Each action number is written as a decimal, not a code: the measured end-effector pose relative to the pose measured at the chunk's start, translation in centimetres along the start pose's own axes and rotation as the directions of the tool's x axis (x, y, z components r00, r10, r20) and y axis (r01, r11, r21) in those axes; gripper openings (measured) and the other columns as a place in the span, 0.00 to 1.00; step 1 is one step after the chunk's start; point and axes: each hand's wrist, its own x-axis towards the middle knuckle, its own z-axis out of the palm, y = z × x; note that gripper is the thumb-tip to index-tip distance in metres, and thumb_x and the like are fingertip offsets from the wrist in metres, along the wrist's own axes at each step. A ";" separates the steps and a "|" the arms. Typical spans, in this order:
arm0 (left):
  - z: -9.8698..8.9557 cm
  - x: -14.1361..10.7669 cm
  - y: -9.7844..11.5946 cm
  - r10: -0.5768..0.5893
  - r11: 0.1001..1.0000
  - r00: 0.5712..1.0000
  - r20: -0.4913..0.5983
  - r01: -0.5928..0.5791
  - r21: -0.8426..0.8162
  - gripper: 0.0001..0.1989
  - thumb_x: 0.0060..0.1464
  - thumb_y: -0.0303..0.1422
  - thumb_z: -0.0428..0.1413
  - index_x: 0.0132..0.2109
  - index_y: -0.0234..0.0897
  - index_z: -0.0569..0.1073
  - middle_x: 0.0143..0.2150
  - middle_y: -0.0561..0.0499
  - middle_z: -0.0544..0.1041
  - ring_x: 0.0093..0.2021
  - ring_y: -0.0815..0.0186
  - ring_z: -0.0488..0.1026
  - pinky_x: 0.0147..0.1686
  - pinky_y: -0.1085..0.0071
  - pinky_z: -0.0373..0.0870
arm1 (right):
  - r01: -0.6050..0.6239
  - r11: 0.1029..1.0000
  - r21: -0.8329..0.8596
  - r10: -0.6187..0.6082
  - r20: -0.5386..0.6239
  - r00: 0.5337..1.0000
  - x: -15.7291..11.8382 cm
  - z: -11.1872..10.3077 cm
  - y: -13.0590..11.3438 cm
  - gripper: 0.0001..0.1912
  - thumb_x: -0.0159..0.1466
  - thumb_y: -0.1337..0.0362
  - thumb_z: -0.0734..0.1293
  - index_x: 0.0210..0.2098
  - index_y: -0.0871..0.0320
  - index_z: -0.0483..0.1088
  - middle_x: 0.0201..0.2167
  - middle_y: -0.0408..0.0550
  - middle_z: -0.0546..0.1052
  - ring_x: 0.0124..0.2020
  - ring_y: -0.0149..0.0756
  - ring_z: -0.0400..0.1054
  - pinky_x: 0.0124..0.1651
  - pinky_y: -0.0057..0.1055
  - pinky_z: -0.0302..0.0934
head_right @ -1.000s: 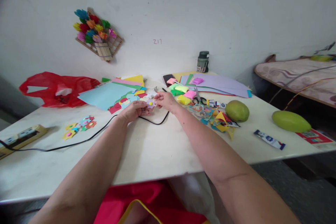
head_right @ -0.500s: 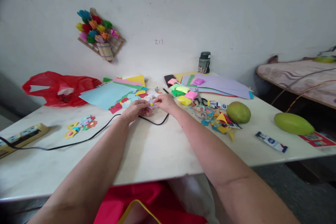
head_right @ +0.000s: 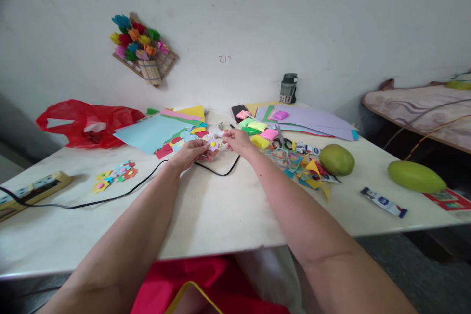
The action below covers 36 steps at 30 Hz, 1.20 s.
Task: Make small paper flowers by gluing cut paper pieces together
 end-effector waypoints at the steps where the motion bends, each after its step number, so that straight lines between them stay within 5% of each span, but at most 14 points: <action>1: 0.0 0.0 0.0 -0.001 1.000 1.000 0.006 0.001 0.000 0.16 0.45 0.40 0.60 0.32 0.31 0.68 0.30 0.46 0.76 0.25 0.71 0.72 0.30 0.73 0.71 | 0.003 1.000 0.028 -0.004 0.041 0.999 -0.2 0.1 -0.2 0.04 0.53 0.73 0.65 0.28 0.60 0.69 0.24 0.43 0.74 0.18 0.25 0.63 0.21 0.23 0.60; 7: 0.3 -0.2 0.3 -0.012 1.000 0.999 0.045 0.011 0.015 0.15 0.46 0.40 0.60 0.33 0.31 0.68 0.29 0.46 0.76 0.25 0.71 0.72 0.30 0.73 0.71 | 0.051 0.999 -0.004 -0.049 0.234 0.971 -0.6 0.7 0.1 0.08 0.58 0.62 0.65 0.25 0.61 0.69 0.22 0.43 0.72 0.17 0.23 0.62 0.18 0.20 0.56; 16: 0.7 -0.2 0.4 -0.061 0.997 0.996 -0.058 0.064 0.049 0.15 0.46 0.41 0.59 0.29 0.33 0.65 0.25 0.49 0.75 0.22 0.71 0.72 0.26 0.73 0.70 | 0.129 0.989 -0.077 -0.114 0.173 0.978 -0.5 1.4 0.6 0.13 0.56 0.64 0.67 0.18 0.60 0.64 0.15 0.40 0.69 0.14 0.22 0.59 0.18 0.21 0.54; 26: 0.3 -0.4 0.9 0.032 0.993 0.981 -0.189 -0.009 0.121 0.14 0.49 0.40 0.56 0.28 0.33 0.65 0.24 0.50 0.74 0.21 0.72 0.70 0.25 0.73 0.69 | 0.079 0.995 -0.061 -0.064 0.217 0.974 -0.6 1.4 0.9 0.11 0.56 0.66 0.64 0.19 0.60 0.63 0.16 0.41 0.69 0.14 0.23 0.59 0.18 0.21 0.54; 33: 0.2 -1.3 3.6 -0.029 0.991 0.945 -0.325 0.070 0.117 0.08 0.55 0.36 0.50 0.32 0.37 0.60 0.22 0.52 0.72 0.20 0.70 0.69 0.25 0.69 0.71 | 0.265 0.917 -0.298 -0.198 0.236 0.951 -0.9 1.9 1.3 0.17 0.59 0.60 0.57 0.16 0.58 0.60 0.13 0.40 0.65 0.17 0.25 0.57 0.23 0.24 0.52; 36: -1.2 -1.6 4.8 -0.027 0.953 0.889 -0.457 0.161 0.258 0.07 0.54 0.34 0.51 0.32 0.37 0.60 0.19 0.54 0.69 0.18 0.71 0.66 0.24 0.70 0.70 | 0.301 0.882 -0.362 -0.226 0.237 0.945 -1.1 2.2 1.2 0.19 0.60 0.57 0.56 0.16 0.57 0.59 0.13 0.41 0.65 0.18 0.28 0.58 0.26 0.26 0.52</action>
